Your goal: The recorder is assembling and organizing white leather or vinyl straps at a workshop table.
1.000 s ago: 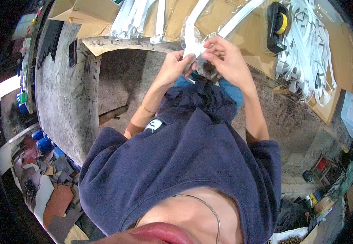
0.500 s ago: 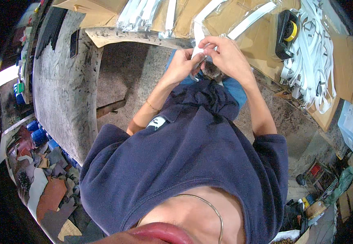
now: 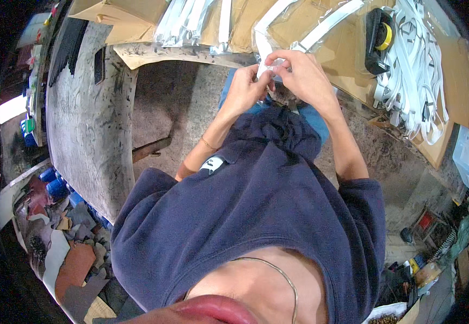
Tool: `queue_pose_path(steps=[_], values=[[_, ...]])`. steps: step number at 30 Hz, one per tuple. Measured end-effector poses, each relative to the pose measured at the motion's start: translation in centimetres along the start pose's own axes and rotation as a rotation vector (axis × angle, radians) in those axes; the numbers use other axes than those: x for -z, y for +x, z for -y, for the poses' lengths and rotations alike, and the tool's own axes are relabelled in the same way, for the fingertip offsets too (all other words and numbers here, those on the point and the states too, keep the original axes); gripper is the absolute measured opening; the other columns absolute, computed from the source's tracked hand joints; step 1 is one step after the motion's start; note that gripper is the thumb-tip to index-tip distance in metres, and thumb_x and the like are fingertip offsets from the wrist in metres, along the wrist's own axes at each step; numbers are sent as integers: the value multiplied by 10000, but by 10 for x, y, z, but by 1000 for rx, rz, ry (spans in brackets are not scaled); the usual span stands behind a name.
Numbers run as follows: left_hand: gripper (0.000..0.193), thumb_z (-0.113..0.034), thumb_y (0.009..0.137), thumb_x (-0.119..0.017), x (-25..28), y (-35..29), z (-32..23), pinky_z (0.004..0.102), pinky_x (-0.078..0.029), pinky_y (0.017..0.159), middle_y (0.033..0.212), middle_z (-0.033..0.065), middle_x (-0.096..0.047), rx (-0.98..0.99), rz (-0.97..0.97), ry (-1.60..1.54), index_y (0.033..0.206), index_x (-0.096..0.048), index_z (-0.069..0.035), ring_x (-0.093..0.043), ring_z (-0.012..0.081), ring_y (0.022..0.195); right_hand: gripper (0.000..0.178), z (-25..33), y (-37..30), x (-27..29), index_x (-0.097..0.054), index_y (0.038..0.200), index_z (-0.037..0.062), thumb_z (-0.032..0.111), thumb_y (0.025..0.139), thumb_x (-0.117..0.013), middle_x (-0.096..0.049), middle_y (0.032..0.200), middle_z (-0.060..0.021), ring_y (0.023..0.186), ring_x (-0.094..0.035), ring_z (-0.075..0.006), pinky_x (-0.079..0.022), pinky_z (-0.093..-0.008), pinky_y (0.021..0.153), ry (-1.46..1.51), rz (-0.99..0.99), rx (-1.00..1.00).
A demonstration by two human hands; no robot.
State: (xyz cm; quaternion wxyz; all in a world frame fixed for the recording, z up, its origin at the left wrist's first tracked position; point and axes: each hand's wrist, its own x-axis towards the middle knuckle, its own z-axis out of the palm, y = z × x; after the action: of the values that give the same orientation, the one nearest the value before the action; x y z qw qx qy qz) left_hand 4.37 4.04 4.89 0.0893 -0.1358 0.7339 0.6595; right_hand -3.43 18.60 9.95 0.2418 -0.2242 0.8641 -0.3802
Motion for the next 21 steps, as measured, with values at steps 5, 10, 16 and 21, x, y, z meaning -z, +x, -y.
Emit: queue_pose_path(steps=[5, 10, 16, 21], values=[[285, -211, 926, -563, -7, 0, 3, 272, -391, 453, 540, 39, -565, -163, -118, 134, 791, -634, 30, -505, 72, 480, 167, 1, -7, -6, -625, 1012, 107, 132, 848, -608, -690, 821, -171, 812, -661, -373, -501, -443, 729, -86, -105, 0], [290, -179, 919, -554, -4, 1, -3, 333, -456, 497, 608, 143, -632, -134, -55, 165, 791, -627, 72, -583, 150, 501, 157, 6, -13, -13, -579, 991, 95, 141, 844, -612, -685, 809, -181, 807, -653, -389, -504, -473, 721, -184, -215, -19], [290, -166, 966, -499, -1, 1, -1, 261, -406, 464, 579, 39, -575, -107, -18, -85, 776, -610, 22, -521, 88, 494, 205, 11, -20, -18, -581, 906, 26, 219, 857, -628, -674, 797, -204, 763, -645, -425, -500, -495, 650, -320, -392, -29], [263, -158, 990, -468, -8, 0, -1, 214, -381, 466, 656, 6, -576, -139, 19, -404, 812, -595, -12, -495, 64, 512, 327, -31, -15, -26, -661, 802, 7, 322, 888, -660, -652, 695, -81, 587, -610, -166, -457, -315, 539, 266, -171, -237]])
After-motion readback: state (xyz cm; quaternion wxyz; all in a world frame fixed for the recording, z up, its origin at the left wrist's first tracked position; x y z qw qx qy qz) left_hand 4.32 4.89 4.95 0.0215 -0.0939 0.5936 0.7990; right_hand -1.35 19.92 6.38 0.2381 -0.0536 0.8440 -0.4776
